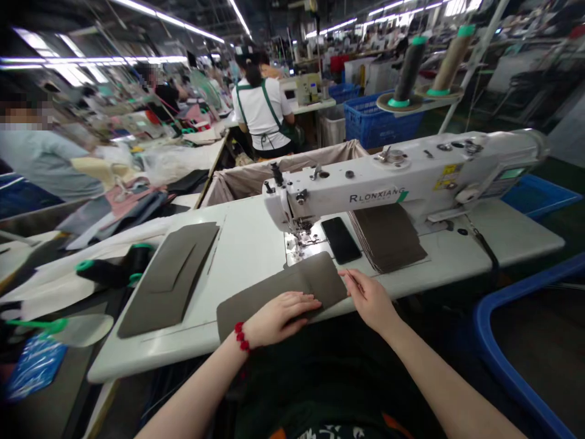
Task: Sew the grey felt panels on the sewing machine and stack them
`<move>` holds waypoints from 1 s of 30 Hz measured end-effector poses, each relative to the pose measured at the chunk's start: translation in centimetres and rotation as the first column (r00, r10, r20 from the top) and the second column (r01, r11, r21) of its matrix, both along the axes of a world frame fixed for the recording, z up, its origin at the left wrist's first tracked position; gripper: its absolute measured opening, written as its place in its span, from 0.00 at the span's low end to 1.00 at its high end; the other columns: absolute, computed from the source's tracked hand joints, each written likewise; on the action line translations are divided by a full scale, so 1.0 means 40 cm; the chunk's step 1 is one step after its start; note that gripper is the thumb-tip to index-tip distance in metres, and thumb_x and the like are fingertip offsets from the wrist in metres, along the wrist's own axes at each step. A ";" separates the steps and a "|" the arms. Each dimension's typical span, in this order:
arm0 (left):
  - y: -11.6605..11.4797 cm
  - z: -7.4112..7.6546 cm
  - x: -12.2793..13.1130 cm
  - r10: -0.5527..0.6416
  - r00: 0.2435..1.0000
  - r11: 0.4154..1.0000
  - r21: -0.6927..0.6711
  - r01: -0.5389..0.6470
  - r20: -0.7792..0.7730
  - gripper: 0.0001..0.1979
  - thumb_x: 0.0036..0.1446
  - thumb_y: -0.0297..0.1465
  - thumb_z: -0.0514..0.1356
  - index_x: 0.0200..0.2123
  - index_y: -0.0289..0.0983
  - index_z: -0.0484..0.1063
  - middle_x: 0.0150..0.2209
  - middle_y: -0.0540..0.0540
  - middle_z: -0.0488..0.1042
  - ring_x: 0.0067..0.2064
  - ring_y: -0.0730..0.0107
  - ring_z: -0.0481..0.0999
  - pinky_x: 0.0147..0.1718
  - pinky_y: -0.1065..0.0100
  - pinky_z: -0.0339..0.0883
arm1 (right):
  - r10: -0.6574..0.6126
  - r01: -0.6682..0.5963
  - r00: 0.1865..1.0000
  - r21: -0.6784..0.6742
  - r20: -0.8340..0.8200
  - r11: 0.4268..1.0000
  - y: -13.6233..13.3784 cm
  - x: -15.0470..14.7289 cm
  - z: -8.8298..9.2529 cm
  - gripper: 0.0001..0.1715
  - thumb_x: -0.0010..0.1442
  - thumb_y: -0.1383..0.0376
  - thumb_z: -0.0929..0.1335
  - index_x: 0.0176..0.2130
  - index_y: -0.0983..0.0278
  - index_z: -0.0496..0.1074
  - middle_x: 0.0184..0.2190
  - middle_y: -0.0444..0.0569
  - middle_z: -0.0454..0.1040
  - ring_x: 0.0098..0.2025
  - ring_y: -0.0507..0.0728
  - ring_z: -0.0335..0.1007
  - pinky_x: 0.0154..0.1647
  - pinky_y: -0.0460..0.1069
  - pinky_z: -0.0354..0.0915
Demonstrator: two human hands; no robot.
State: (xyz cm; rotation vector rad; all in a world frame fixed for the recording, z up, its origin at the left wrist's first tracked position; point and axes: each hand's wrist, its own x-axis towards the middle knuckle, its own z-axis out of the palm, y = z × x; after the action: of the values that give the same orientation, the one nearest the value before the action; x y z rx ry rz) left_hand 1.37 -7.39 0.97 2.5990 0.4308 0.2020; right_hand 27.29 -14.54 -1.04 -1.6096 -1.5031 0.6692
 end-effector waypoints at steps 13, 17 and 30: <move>-0.116 -0.101 0.174 0.436 0.893 0.872 0.195 -0.449 0.108 0.07 0.66 0.31 0.53 0.39 0.41 0.71 0.36 0.46 0.70 0.41 0.61 0.68 0.40 0.60 0.62 | -0.001 0.033 0.990 -0.222 0.142 0.975 -0.174 -0.001 -0.083 0.13 0.68 0.54 0.57 0.42 0.58 0.63 0.31 0.44 0.74 0.31 0.56 0.72 0.32 0.49 0.63; -0.135 -0.100 0.183 0.529 0.835 0.835 0.085 -0.544 0.154 0.07 0.65 0.29 0.53 0.35 0.39 0.69 0.35 0.46 0.69 0.40 0.62 0.67 0.40 0.61 0.62 | 0.041 0.010 0.970 -0.209 0.240 0.978 -0.165 -0.019 -0.085 0.11 0.67 0.56 0.58 0.40 0.58 0.63 0.30 0.43 0.72 0.30 0.55 0.71 0.28 0.48 0.58; -0.130 -0.077 0.185 0.623 0.761 0.781 -0.206 -0.590 0.180 0.04 0.64 0.28 0.55 0.36 0.40 0.69 0.38 0.48 0.70 0.42 0.65 0.69 0.44 0.62 0.64 | 0.087 -0.024 0.943 -0.194 0.322 0.981 -0.135 -0.047 -0.081 0.11 0.68 0.56 0.58 0.38 0.59 0.64 0.30 0.43 0.73 0.30 0.55 0.72 0.28 0.47 0.56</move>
State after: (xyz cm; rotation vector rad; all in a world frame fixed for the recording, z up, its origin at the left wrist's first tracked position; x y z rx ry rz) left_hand 8.79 -12.59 -2.12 2.1724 1.1520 0.6736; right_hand 25.40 -19.95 -4.29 -1.9017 -1.7743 0.6091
